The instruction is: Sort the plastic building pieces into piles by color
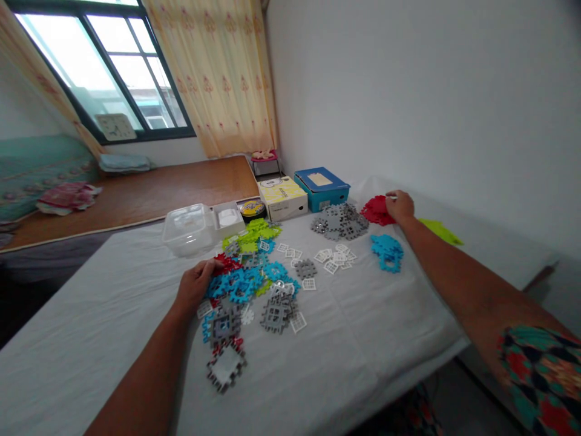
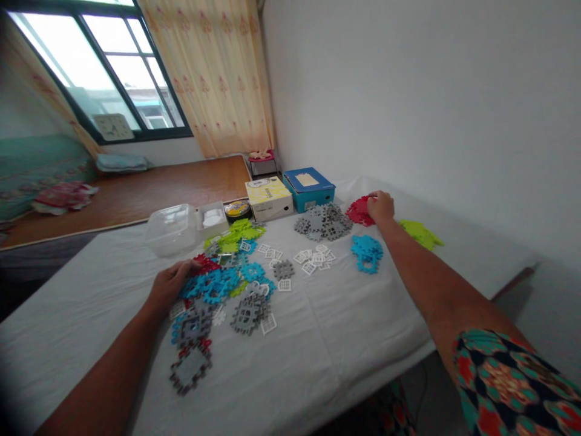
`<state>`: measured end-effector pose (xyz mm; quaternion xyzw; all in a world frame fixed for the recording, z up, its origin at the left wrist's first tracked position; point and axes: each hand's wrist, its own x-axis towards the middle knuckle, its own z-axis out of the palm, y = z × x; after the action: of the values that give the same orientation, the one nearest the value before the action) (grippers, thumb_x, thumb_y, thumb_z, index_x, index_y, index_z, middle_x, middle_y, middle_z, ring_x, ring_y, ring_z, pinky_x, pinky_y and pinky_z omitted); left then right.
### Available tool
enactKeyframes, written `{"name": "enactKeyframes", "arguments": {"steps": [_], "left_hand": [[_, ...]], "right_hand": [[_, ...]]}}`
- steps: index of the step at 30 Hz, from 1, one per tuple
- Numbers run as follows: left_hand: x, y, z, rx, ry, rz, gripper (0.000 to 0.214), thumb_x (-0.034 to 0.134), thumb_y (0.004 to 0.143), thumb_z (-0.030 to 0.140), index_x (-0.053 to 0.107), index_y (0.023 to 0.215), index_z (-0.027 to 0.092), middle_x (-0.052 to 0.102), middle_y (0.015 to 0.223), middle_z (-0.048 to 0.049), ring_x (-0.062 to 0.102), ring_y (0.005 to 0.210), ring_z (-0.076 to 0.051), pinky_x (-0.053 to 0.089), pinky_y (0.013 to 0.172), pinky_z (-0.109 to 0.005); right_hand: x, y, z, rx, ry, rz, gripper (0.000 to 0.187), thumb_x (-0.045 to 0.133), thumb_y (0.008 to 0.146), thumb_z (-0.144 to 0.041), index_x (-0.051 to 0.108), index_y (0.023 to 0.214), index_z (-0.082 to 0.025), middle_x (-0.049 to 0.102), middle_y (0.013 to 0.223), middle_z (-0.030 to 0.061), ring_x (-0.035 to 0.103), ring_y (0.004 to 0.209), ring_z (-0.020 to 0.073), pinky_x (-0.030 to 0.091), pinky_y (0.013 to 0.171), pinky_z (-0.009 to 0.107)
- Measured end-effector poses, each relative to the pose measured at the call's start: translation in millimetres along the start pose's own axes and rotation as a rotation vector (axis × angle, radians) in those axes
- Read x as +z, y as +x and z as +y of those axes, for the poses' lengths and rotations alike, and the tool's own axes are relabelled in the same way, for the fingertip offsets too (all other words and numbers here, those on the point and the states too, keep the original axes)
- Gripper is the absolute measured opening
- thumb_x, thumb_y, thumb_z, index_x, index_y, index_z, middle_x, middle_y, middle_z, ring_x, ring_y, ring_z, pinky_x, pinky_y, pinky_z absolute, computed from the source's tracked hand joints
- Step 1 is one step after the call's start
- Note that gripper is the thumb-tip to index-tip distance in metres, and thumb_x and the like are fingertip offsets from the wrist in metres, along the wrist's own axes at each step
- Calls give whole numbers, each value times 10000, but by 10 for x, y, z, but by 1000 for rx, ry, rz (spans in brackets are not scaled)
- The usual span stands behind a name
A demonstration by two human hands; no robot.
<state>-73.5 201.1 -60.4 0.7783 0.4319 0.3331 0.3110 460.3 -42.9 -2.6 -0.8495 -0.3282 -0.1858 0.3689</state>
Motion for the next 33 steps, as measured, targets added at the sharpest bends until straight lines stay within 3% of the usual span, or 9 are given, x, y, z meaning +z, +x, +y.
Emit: {"name": "enactKeyframes", "arguments": {"steps": [3,9,12,15,18,22,27,30,33], "left_hand": [[5,-2,34,11,9,5,504,468,794,615,744,819,194,752,895,-50,670,885,-246,498,851,-341],[18,-9,63,19,11,2,483,458,803,584,743,813,194,749,909,-44,665,909,-234,488,870,-320],[30,-23,61,23,-4,8,471,462,806,574,740,825,194,749,910,-38,664,897,-223,490,853,-308],[35,-36,73,21,12,9,464,459,807,564,745,827,199,749,900,-29,662,899,-223,486,857,-309],[35,-40,88,16,21,5,461,454,810,557,746,811,201,747,889,-28,660,897,-228,479,870,-318],[36,-42,94,18,-19,9,460,467,811,562,743,821,195,747,928,-37,658,928,-230,471,896,-318],[23,-50,114,-7,-41,2,474,476,799,582,741,827,190,751,901,-38,661,892,-230,490,866,-322],[11,-40,106,8,-12,-13,474,466,800,579,743,825,194,750,908,-33,658,887,-225,491,859,-316],[8,-22,85,17,20,-14,470,456,802,571,745,823,201,748,920,-30,654,903,-227,486,868,-315]], "right_hand": [[33,-150,-303,-88,52,-150,224,542,857,-169,695,1017,-130,709,988,107,645,886,191,496,809,301],[59,-1040,-1198,-628,196,-778,244,583,853,-213,705,1064,-200,720,1056,60,656,937,181,480,828,280],[53,-1350,-1499,-791,48,-898,336,655,820,-234,673,1151,-178,690,1142,111,619,1061,234,449,904,319],[86,-1457,-1646,-815,-103,-965,430,712,787,-281,644,1196,-168,674,1160,140,611,1070,265,445,880,320],[162,-1520,-1710,-801,-95,-953,442,744,760,-293,647,1174,-170,679,1124,140,620,1022,261,446,839,313],[237,-1747,-1791,-874,107,-892,440,747,750,-360,654,1138,-175,689,1055,114,619,961,240,450,804,307],[181,-1977,-1887,-928,120,-749,405,679,793,-411,664,1114,-165,704,1004,118,629,943,242,451,799,317],[143,-1789,-1835,-831,131,-715,369,651,816,-439,684,1075,-179,723,941,89,653,861,211,453,751,289],[163,-1306,-1647,-669,120,-653,308,644,829,-430,701,1010,-188,733,893,57,660,790,171,449,715,257]]}}
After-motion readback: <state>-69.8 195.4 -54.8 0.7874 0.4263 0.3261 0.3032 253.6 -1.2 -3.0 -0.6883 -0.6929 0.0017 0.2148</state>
